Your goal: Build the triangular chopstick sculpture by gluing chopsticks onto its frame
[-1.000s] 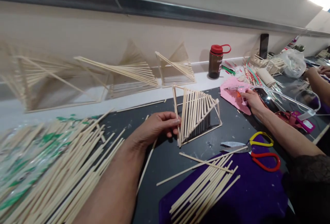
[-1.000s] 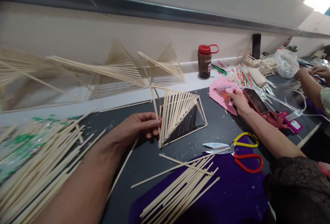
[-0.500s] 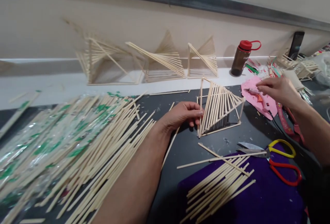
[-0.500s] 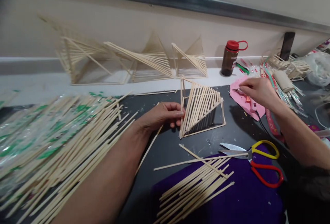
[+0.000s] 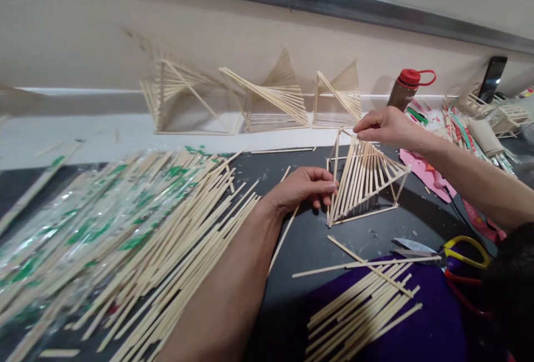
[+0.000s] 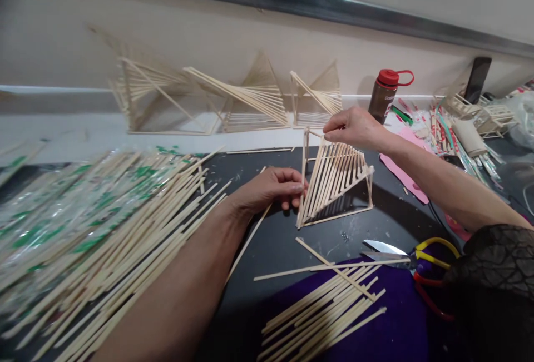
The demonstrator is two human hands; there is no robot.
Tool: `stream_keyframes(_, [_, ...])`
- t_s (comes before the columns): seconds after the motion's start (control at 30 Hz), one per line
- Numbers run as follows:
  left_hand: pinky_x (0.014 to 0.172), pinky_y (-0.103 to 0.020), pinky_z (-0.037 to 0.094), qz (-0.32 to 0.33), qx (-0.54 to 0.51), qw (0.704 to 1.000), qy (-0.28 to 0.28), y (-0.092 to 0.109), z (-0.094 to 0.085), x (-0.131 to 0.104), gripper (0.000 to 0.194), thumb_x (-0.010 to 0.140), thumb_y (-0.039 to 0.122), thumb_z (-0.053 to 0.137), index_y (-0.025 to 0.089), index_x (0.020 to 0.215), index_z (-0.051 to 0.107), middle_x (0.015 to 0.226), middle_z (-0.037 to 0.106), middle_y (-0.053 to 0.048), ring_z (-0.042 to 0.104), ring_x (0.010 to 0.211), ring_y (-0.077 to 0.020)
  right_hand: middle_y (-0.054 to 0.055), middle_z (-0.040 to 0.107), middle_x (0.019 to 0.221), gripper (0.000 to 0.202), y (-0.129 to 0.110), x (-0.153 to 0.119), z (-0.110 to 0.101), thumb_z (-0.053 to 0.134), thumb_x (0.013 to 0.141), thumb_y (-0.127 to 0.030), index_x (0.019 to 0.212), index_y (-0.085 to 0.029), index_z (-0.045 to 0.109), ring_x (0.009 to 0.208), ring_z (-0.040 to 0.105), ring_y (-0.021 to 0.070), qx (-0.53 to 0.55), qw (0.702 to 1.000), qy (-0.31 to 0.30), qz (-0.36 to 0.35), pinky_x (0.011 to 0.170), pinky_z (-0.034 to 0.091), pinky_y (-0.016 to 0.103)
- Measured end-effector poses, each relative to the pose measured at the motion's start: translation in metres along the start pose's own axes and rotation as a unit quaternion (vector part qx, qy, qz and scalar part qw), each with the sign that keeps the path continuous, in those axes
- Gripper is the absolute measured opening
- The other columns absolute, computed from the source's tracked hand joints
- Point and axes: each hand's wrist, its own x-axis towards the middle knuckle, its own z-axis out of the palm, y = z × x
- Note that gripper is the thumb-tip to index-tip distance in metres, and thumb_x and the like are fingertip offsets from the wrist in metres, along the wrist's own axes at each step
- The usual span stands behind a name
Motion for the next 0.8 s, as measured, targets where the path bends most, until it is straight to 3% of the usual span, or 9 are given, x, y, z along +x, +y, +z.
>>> stream_keyframes(0.27, [0.036,-0.016,0.042,0.036,-0.011,0.999,0.011,0.004,-0.001,-0.003,0.027,0.064,0.035,0.078,0.012,0.074,0.068,0.068,0.071,-0.006,0.062,0.049,-0.0105,0.004,0.070,0.073,0.013,-0.004,0.003,0.003,0.066,0.074,-0.025,0.073,-0.016,0.075,0.070,0.060,0.0160,-0.022,0.999,0.030,-0.033,0.064,0.043,0.029])
stream_keyframes(0.53, [0.035,-0.015,0.039,0.088,-0.075,0.981,0.156,0.014,-0.018,-0.004,0.017,0.071,0.025,0.073,0.011,0.071,0.065,0.065,0.069,-0.003,0.057,0.044,-0.0067,0.003,0.068,0.071,0.012,-0.001,0.002,0.004,0.067,0.073,-0.027,0.072,-0.018,0.075,0.066,0.058,0.0146,-0.033,0.999,0.035,-0.025,0.060,0.041,0.027])
stream_keyframes(0.67, [0.035,-0.015,0.040,0.083,-0.069,0.984,0.141,0.015,-0.011,-0.005,0.019,0.069,0.025,0.074,0.010,0.078,0.067,0.072,0.071,-0.005,0.059,0.047,-0.0078,0.002,0.066,0.068,0.010,0.000,0.003,0.006,0.067,0.073,-0.025,0.071,-0.017,0.074,0.063,0.055,0.0134,-0.029,0.999,0.042,-0.020,0.060,0.039,0.027])
stream_keyframes(0.8, [0.037,-0.015,0.040,0.072,-0.036,0.991,0.102,0.017,0.001,-0.008,0.034,0.065,0.027,0.077,0.010,0.094,0.070,0.085,0.073,-0.008,0.061,0.052,-0.0087,0.002,0.063,0.066,0.011,-0.001,0.003,0.008,0.068,0.072,-0.025,0.069,-0.016,0.072,0.061,0.053,0.0126,-0.019,0.998,0.050,-0.019,0.059,0.038,0.027])
